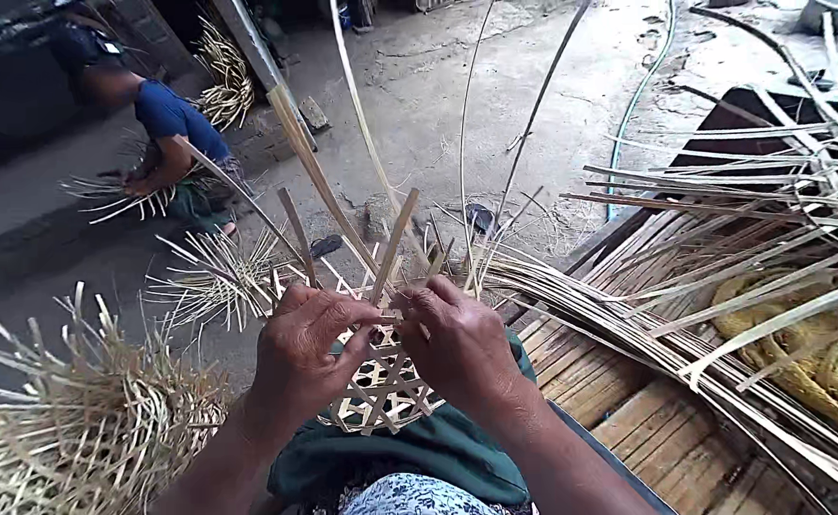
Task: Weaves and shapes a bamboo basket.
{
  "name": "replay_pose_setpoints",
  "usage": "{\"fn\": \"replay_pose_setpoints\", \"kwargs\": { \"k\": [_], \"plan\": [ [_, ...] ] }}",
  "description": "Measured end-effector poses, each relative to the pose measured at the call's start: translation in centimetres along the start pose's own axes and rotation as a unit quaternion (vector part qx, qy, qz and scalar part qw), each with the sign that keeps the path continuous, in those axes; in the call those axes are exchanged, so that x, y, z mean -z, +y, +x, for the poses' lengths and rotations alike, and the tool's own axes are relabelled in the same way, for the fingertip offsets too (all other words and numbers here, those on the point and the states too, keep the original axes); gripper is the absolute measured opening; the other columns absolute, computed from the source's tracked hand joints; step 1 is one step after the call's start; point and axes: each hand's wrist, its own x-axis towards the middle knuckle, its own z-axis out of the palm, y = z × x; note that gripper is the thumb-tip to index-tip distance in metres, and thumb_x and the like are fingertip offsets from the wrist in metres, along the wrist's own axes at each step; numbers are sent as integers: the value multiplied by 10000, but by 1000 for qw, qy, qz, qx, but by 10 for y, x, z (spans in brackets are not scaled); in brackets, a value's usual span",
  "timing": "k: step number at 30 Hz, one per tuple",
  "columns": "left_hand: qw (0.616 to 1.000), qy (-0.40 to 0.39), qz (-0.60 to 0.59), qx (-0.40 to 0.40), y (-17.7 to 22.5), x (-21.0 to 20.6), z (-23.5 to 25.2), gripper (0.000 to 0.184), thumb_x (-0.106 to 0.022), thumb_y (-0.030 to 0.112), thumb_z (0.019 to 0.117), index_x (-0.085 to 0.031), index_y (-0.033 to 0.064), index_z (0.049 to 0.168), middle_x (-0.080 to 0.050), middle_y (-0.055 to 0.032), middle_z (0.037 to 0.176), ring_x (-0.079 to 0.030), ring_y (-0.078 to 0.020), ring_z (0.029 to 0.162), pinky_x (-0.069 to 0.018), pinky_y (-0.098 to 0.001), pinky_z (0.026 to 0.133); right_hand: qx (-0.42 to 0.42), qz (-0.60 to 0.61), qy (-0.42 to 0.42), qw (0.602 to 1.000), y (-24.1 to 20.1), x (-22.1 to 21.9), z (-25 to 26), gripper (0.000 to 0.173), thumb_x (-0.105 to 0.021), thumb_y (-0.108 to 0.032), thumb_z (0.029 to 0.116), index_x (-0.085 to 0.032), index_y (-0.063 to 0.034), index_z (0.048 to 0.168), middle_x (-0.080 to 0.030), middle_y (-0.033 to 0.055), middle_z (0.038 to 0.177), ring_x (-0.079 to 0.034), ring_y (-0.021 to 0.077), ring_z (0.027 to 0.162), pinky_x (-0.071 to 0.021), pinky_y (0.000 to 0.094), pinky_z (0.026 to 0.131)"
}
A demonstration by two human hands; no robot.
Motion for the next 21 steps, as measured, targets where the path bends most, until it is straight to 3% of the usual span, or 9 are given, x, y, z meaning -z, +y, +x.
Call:
{"fn": "replay_pose_setpoints", "kwargs": {
  "k": [3, 6, 8, 11, 15, 18, 21],
  "plan": [
    [1000, 4, -5, -3, -4, -5, -5, 96, -678, 240, 953, -757, 195, 982, -743, 39, 944, -610, -113, 925, -444, -309, 847, 1, -8, -38, 999, -5, 2, 0, 122, -722, -175, 853, -735, -77, 924, -672, 69, 829, -672, 209, 667, -567, 397, 554],
    [1000, 17, -15, -5, -6, -7, -6, 96, -678, 243, 955, -757, 197, 983, -738, 38, 944, -601, -109, 930, -435, -299, 851, -10, 0, -57, 998, -7, 3, 2, 257, -732, -144, 842, -739, -101, 1095, -676, 74, 866, -668, 222, 659, -560, 416, 540],
    [999, 23, -26, -9, -7, -8, -6, 93, -673, 249, 960, -748, 202, 990, -731, 45, 953, -596, -104, 941, -437, -292, 854, -45, 63, -97, 992, -3, 7, 8, 288, -737, -112, 846, -717, -109, 1133, -677, 60, 854, -646, 208, 662, -555, 425, 576],
    [998, 36, -48, -18, -9, -12, -3, 80, -670, 232, 964, -742, 204, 986, -734, 54, 964, -603, -94, 969, -446, -282, 876, -93, 206, -159, 961, 17, 11, 20, 183, -717, -125, 875, -679, -85, 1049, -626, 4, 770, -601, 104, 671, -540, 323, 634],
    [997, 62, -32, -19, -17, -20, 5, 134, -648, 220, 972, -777, 206, 1003, -731, 29, 960, -605, -117, 944, -461, -305, 858, -69, 393, -134, 907, 41, 5, 21, 80, -749, -54, 865, -672, -42, 885, -664, -16, 793, -630, 35, 708, -557, 223, 656],
    [997, 57, 56, -16, -21, -28, 10, 196, -610, 207, 994, -799, 197, 1042, -719, -38, 894, -638, -218, 890, -517, -371, 790, 12, 344, -90, 935, 48, -2, 16, 45, -725, -30, 902, -733, 3, 931, -719, 45, 906, -684, 60, 821, -599, 237, 761],
    [992, 26, 122, 4, -14, -29, 18, 220, -584, 176, 985, -793, 164, 1052, -710, -92, 855, -677, -311, 851, -570, -439, 706, 83, 190, -13, 978, 42, -9, 14, 113, -679, -67, 942, -789, -70, 970, -757, 67, 978, -718, 85, 874, -605, 243, 803]
  ]
}}
